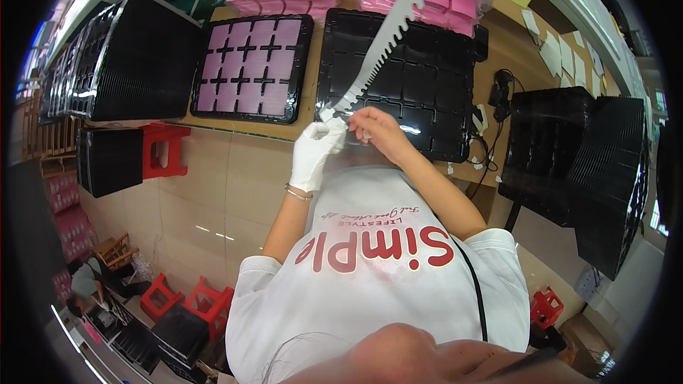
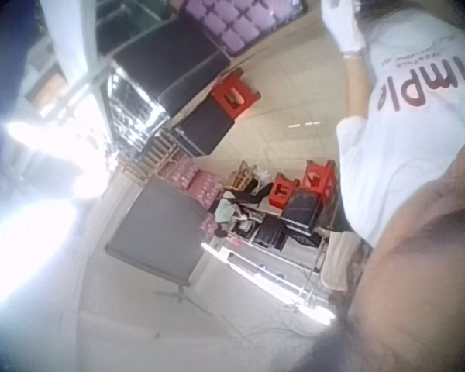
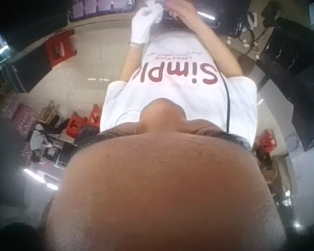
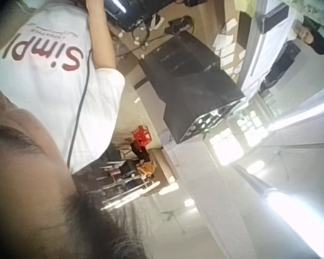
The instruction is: The person wraps black plastic trays with pink inserts using clear packing tape. They pull tape from a dispenser, apply it to the tray, and place the wrapped unit onto a stack. The process is repeated for multiple trays.
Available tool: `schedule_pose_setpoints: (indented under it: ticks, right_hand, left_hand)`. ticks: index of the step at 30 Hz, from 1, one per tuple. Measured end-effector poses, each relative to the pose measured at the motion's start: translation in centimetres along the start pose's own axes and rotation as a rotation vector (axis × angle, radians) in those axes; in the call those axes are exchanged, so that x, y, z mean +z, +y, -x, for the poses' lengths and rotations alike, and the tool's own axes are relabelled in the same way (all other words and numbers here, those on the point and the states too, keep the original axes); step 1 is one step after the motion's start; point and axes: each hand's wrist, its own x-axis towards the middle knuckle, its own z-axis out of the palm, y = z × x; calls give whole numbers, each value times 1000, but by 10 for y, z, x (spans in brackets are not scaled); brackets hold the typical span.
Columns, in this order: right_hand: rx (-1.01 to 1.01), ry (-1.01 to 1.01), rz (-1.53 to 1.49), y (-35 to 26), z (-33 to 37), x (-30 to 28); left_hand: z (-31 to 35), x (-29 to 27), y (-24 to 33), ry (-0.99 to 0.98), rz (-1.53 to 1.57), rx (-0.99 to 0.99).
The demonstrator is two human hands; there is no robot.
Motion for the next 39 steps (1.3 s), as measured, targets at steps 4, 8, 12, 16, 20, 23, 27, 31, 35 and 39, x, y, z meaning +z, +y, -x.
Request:
schedule_pose_setpoints:
  ticks: [4,8,12,16,20,23,27,31,35,39]
  right_hand:
    - [-93,102,304,-1,9,-1]
    - [-137,141,329,-11,22,-18]
    - [-198,207,315,-12,27,-31]
    - [-350,162,514,-16,34,-47]
    - [-768,200,805,-18,41,-60]
    - [-757,101,839,-29,55,-61]
    - [-653,261,830,-72,26,-116]
    - [-639,476,959,-121,-51,-223]
    - [-324,684,1315,-138,-85,-249]
    - [-250,700,1378,-143,-90,-245]
  left_hand:
    - [1,20,8,-166,-61,21]
    - [-6,29,25,-328,152,-134]
    - [-15,56,16,-247,122,-24]
    - [-21,77,25,-137,25,-146]
    - [-33,93,5,-76,66,-58]
    - [-41,99,-1,-27,118,-14]
    - [-42,96,6,80,22,28]
    - [-37,99,5,87,-52,14]
    - [-35,99,-3,99,-38,19]
    - [-36,96,-11,111,-20,-3]
